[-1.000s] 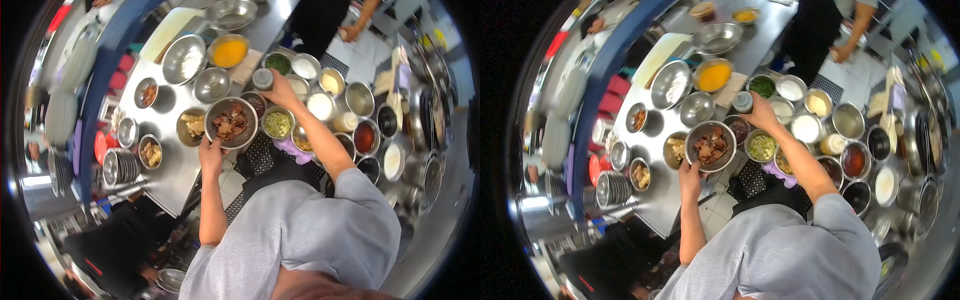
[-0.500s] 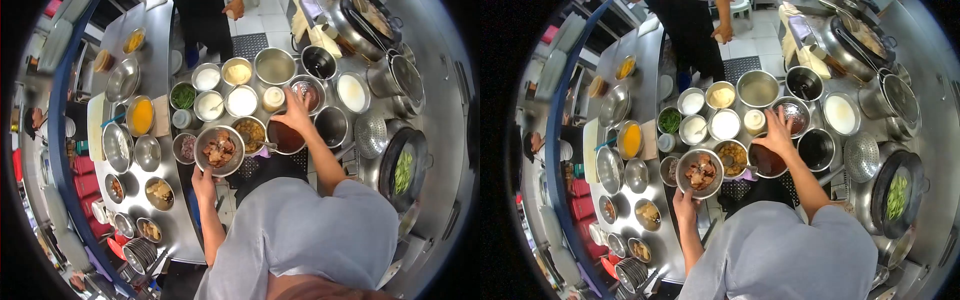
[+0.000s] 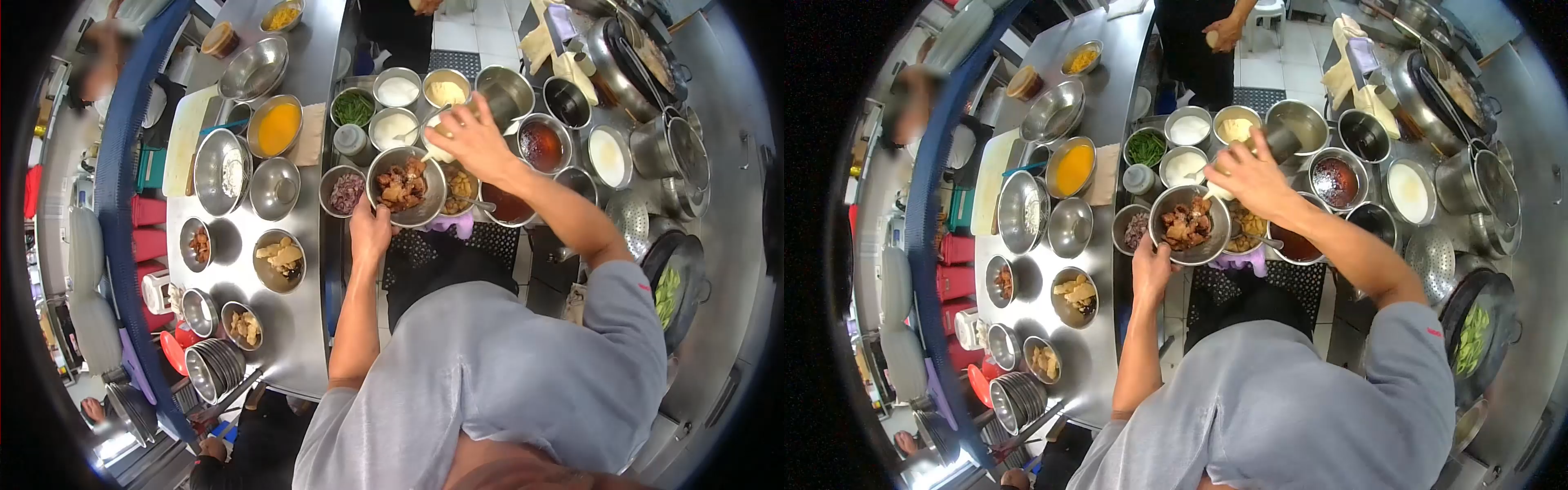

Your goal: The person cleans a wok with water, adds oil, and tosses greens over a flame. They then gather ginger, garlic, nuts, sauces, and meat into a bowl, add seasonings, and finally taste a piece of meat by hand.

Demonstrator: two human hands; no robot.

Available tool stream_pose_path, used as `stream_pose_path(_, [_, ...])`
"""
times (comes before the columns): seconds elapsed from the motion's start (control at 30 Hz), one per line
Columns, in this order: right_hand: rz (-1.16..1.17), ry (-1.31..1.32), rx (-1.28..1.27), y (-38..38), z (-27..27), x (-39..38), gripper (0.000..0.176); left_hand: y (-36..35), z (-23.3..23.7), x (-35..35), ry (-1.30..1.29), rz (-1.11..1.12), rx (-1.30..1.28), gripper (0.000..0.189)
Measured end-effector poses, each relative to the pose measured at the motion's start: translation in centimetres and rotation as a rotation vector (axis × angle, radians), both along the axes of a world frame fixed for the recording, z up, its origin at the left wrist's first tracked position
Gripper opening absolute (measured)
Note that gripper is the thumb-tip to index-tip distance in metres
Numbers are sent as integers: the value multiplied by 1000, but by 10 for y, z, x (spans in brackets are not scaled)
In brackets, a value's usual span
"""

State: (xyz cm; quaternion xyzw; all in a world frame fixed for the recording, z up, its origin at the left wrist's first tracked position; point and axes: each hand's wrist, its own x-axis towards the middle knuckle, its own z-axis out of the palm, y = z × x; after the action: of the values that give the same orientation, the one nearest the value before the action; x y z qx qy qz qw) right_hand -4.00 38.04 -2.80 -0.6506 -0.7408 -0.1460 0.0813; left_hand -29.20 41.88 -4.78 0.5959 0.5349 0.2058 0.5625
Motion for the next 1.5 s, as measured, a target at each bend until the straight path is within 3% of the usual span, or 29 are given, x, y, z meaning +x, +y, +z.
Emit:
stream_pose_path(0.07, [149,-136,-19,8,17,-6,30,-2,-2,-7,-36,14,-2,36])
stream_pose_path(0.43, [70,-228,-22,1,38,11,29,9,3,8,-80,-69,-13,35])
stream_pose_path(0.57, [18,-35,-75,-18,20,30,49,13,0,22,-114,-51,-22,35])
stream_pose_path(0.67, [-204,409,-111,-32,-14,45,75,16,2,21,-130,-16,-98,32])
stream_pose_path(0.7, [-195,422,-119,-34,-27,53,75,16,1,16,-174,29,-130,31])
stream_pose_path(0.77, [-395,743,42,-42,-50,66,78,14,4,-6,-218,88,-178,29])
stream_pose_path(0.83, [-510,872,52,-55,-41,70,80,10,13,-35,-172,173,-172,29])
stream_pose_path(0.9, [-583,766,271,-61,-21,59,63,3,13,-75,-147,258,-181,28])
stream_pose_path(0.97, [-428,1021,235,-53,-10,30,47,-8,10,-105,-94,322,-160,27])
stream_pose_path(1.03, [-148,1238,-187,-27,7,-19,25,-19,0,-131,-91,428,-135,27])
stream_pose_path(1.07, [62,1021,-354,-7,-13,-38,25,-26,3,-134,-71,476,-127,27])
stream_pose_path(1.13, [147,554,-725,34,-59,-83,27,-40,0,-140,-89,533,-136,27])
stream_pose_path(1.17, [168,542,-728,46,-79,-96,27,-46,-2,-143,-107,575,-148,27])
stream_pose_path(1.23, [164,68,-790,63,-118,-124,28,-60,-8,-152,-108,576,-148,27])
stream_pose_path(1.3, [119,-51,-758,65,-152,-132,29,-76,-15,-159,-117,621,-205,27])
stream_pose_path(1.43, [248,9,-942,79,-133,-121,22,-101,-29,-172,-155,631,-232,27])
stream_pose_path(1.5, [250,-5,-905,81,-137,-121,19,-102,-28,-173,-158,639,-250,28])
